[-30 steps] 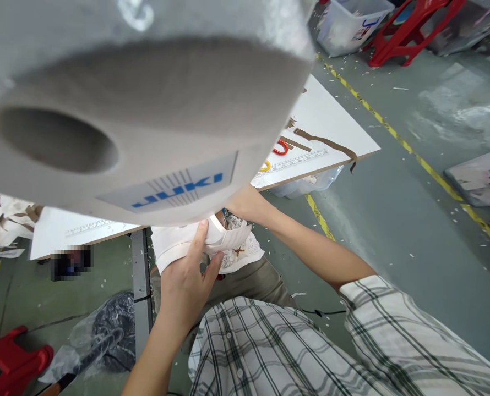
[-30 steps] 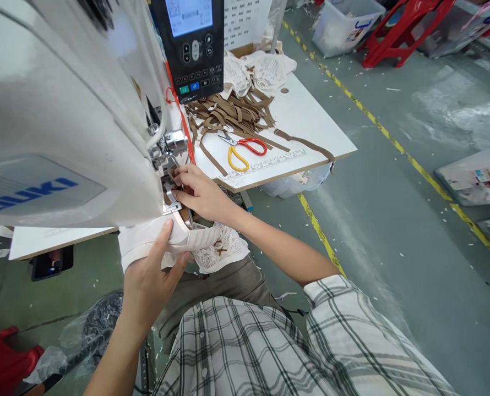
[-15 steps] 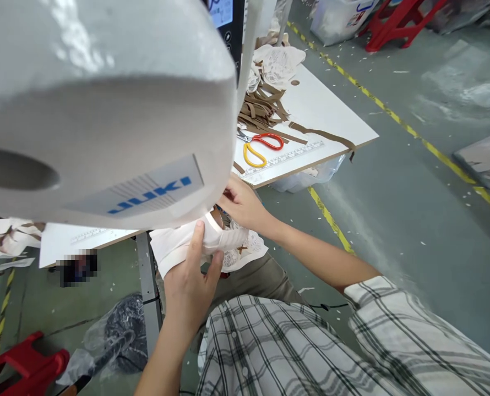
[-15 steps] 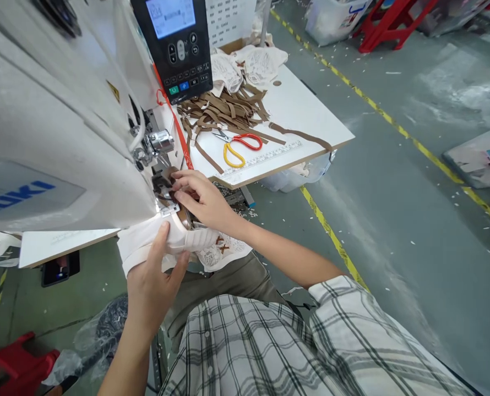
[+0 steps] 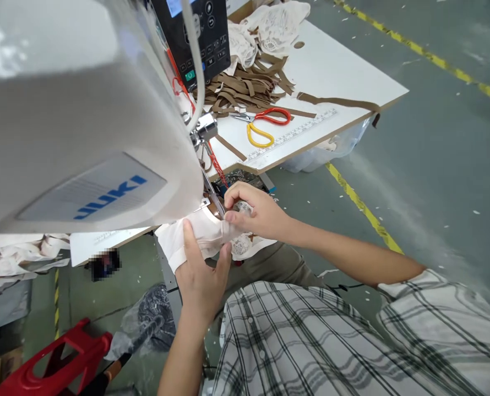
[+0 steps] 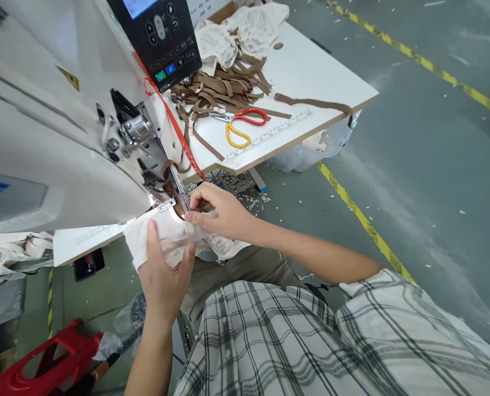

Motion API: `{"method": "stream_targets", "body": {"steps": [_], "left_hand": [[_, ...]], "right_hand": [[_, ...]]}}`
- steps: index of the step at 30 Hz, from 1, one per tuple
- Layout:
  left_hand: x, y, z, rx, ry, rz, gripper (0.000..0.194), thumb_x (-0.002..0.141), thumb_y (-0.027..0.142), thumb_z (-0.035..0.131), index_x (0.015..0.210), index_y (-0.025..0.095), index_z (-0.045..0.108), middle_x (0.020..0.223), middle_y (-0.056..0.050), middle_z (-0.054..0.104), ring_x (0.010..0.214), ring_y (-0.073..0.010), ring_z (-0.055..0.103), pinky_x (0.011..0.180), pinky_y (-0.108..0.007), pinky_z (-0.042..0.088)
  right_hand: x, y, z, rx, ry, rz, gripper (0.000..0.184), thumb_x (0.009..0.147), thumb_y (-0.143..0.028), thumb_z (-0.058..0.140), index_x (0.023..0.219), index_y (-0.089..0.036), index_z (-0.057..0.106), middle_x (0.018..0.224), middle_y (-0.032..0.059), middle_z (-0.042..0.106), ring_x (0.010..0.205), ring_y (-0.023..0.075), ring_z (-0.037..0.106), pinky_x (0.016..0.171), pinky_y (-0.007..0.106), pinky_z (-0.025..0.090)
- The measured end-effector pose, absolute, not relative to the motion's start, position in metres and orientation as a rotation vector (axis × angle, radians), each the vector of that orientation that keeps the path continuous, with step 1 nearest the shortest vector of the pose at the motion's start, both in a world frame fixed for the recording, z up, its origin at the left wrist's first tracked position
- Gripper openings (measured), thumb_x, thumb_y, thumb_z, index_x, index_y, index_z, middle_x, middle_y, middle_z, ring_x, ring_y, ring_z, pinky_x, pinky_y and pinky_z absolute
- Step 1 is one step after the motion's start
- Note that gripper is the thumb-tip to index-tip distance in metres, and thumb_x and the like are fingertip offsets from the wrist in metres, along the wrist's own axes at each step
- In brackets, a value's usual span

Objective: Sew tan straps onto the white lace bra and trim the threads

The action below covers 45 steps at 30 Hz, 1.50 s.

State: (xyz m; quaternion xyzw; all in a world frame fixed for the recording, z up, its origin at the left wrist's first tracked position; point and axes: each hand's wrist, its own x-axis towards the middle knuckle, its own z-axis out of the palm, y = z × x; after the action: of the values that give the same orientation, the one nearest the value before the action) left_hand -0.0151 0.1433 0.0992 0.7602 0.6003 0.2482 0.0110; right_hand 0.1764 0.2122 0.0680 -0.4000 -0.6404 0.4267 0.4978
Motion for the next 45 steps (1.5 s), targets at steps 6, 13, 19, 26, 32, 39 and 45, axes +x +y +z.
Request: {"method": "stream_targets", "body": {"steps": [6, 13, 19, 26, 32, 39, 45], "left_hand": [[-0.014, 0.143, 0.101, 2.379, 1.894, 0.698, 0.085, 0.091, 0.050, 0.064, 0.157, 0.007, 0.030, 0.143, -0.029, 0.056, 0.126, -0.0379, 0.063, 0.085, -0.041, 0.060], [-0.013, 0.142, 0.105, 2.339, 1.938, 0.631, 0.085, 0.092, 0.052, 0.063, 0.158, 0.010, 0.029, 0.146, -0.029, 0.054, 0.103, -0.0322, 0.073, 0.074, -0.037, 0.059], [-0.014, 0.144, 0.104, 2.319, 1.933, 0.611, 0.087, 0.091, 0.051, 0.064, 0.159, 0.011, 0.028, 0.146, -0.031, 0.052, 0.086, -0.0266, 0.073, 0.069, -0.035, 0.059], [-0.005, 0.131, 0.097, 2.380, 1.830, 0.641, 0.091, 0.092, 0.044, 0.066, 0.162, 0.014, 0.017, 0.147, -0.030, 0.052, 0.100, -0.0323, 0.074, 0.071, -0.037, 0.061], [0.025, 0.089, 0.078, 2.481, 1.555, 0.661, 0.102, 0.090, 0.039, 0.070, 0.163, 0.012, 0.004, 0.156, -0.033, 0.039, 0.140, -0.0417, 0.049, 0.103, -0.048, 0.054], [0.024, 0.074, 0.075, 2.036, 1.325, 0.597, 0.087, 0.095, 0.038, 0.063, 0.161, 0.015, 0.011, 0.127, -0.020, 0.069, 0.112, -0.0268, 0.072, 0.085, -0.035, 0.062], [0.011, 0.084, 0.085, 2.038, 1.368, 0.774, 0.045, 0.097, 0.030, 0.059, 0.140, 0.019, 0.050, 0.089, -0.003, 0.076, 0.079, -0.0163, 0.073, 0.075, -0.028, 0.059]], "right_hand": [[0.175, 0.206, 0.066, -0.931, -1.563, 1.001, 0.032, 0.091, -0.050, 0.066, 0.091, -0.020, 0.056, 0.092, 0.0036, 0.059, 0.087, 0.0164, 0.055, 0.080, 0.030, 0.044], [0.176, 0.202, 0.066, -0.933, -1.550, 0.980, 0.037, 0.089, -0.055, 0.067, 0.091, -0.020, 0.059, 0.091, 0.0032, 0.061, 0.085, 0.0163, 0.056, 0.080, 0.030, 0.043], [0.178, 0.203, 0.069, -1.026, -1.599, 0.832, 0.047, 0.088, -0.067, 0.061, 0.089, -0.020, 0.060, 0.091, 0.0042, 0.066, 0.087, 0.0193, 0.059, 0.089, 0.036, 0.041], [0.168, 0.195, 0.069, -1.148, -1.678, 0.784, 0.043, 0.085, -0.061, 0.069, 0.097, -0.021, 0.057, 0.089, 0.0009, 0.065, 0.082, 0.0189, 0.058, 0.119, 0.052, 0.022], [0.177, 0.167, 0.059, -1.088, -1.438, 1.284, 0.023, 0.095, -0.040, 0.059, 0.090, -0.017, 0.064, 0.087, 0.0021, 0.062, 0.082, 0.0158, 0.058, 0.076, 0.029, 0.045], [0.202, 0.148, 0.062, -1.003, -1.226, 1.495, 0.027, 0.094, -0.040, 0.058, 0.082, -0.015, 0.062, 0.076, -0.0003, 0.055, 0.067, 0.0104, 0.050, 0.057, 0.022, 0.038], [0.210, 0.141, 0.065, -0.931, -1.112, 1.713, 0.024, 0.091, -0.040, 0.058, 0.082, -0.017, 0.058, 0.068, -0.0026, 0.055, 0.055, 0.0088, 0.047, 0.049, 0.021, 0.035]]}}
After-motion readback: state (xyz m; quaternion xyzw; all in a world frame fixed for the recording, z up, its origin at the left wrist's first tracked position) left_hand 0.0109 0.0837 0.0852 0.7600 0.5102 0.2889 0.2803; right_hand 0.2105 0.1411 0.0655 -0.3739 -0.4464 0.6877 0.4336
